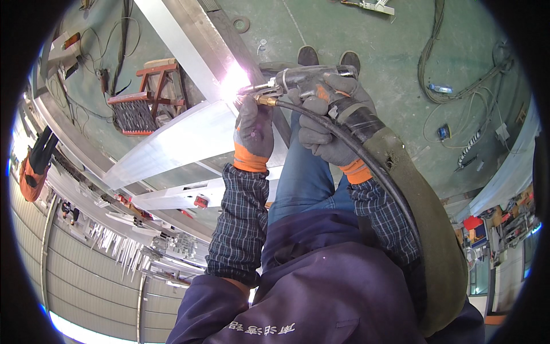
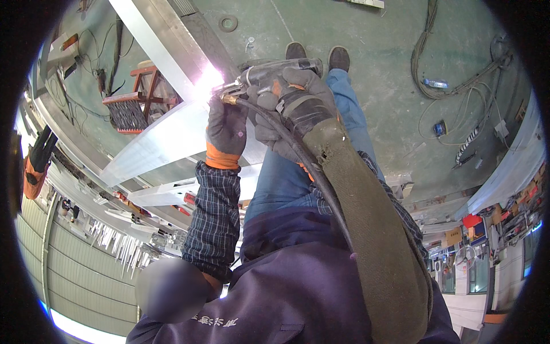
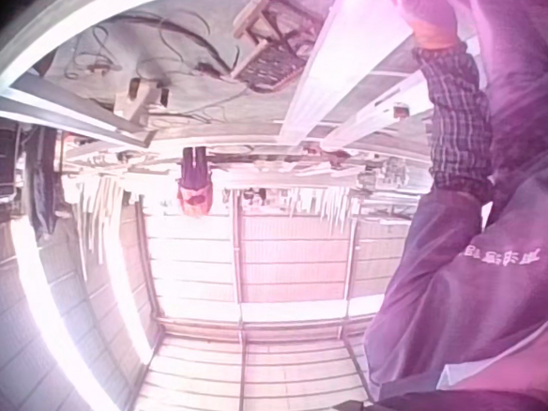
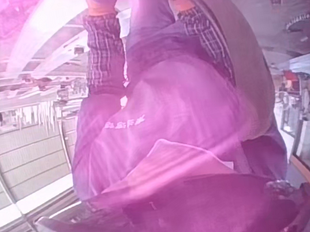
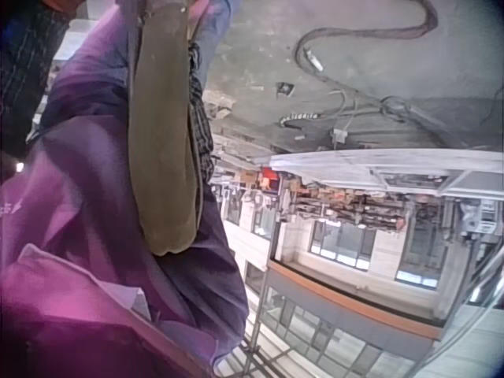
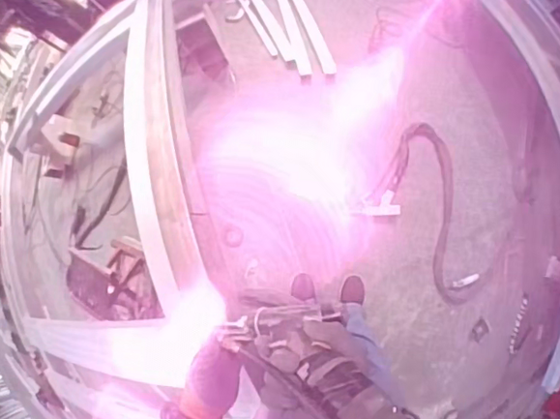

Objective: The person measures and aligns aluminum frame components, then uses a welding torch to join the pieces. The person also uses a tape measure and a hammer to adjust the frame alignment before welding.

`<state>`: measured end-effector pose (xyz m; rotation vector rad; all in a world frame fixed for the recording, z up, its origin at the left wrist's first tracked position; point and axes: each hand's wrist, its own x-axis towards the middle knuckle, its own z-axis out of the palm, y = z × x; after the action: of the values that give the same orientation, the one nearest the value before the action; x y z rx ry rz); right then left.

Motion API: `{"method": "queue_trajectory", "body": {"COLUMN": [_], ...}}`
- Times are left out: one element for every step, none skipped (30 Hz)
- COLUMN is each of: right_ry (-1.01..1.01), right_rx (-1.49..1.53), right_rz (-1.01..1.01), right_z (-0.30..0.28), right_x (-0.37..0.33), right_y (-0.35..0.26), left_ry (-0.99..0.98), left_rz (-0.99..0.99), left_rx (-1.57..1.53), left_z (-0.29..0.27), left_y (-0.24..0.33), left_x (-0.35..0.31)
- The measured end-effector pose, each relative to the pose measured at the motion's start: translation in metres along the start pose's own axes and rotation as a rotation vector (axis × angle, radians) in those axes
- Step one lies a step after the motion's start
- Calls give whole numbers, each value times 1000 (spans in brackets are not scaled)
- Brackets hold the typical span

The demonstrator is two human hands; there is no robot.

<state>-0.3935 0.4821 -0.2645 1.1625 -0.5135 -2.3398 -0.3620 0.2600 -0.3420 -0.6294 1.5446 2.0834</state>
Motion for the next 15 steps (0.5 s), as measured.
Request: {"method": "queue_trajectory", "body": {"right_ry": [-4,-27,-51,-74,-98,-106,-114,-105,-97,-87,-76,-95,-113,-156,-198], "right_rx": [3,2,1,0,0,-2,-5,-10,-15,-21,-29,-8,13,69,133], "right_rz": [-1,-2,-3,-4,-5,-8,-11,-15,-17,-19,-15,1,17,26,24], "right_z": [-1,-2,-3,-4,-4,-4,-4,-3,0,2,4,2,0,-14,-26], "right_x": [0,1,1,2,2,2,1,0,-1,-2,-3,-1,0,2,1], "right_y": [0,0,0,0,1,1,1,1,0,0,0,1,2,3,4], "left_ry": [-4,-3,-1,6,16,27,41,20,-2,-59,-110,-164,-179,-177,-179], "left_rz": [3,-2,-7,-22,-33,-43,-47,-48,-49,-45,-39,97,247,306,361], "left_rx": [53,53,53,0,-46,-93,-135,-157,-179,-182,-185,128,432,500,567], "left_z": [-2,-1,0,1,2,3,4,4,4,2,0,-17,-34,-37,-33], "left_y": [-1,0,1,2,2,2,1,2,2,3,5,-9,-23,-29,-28], "left_x": [1,1,1,0,-1,-1,-1,-2,-1,0,1,-2,-6,-6,-4]}}
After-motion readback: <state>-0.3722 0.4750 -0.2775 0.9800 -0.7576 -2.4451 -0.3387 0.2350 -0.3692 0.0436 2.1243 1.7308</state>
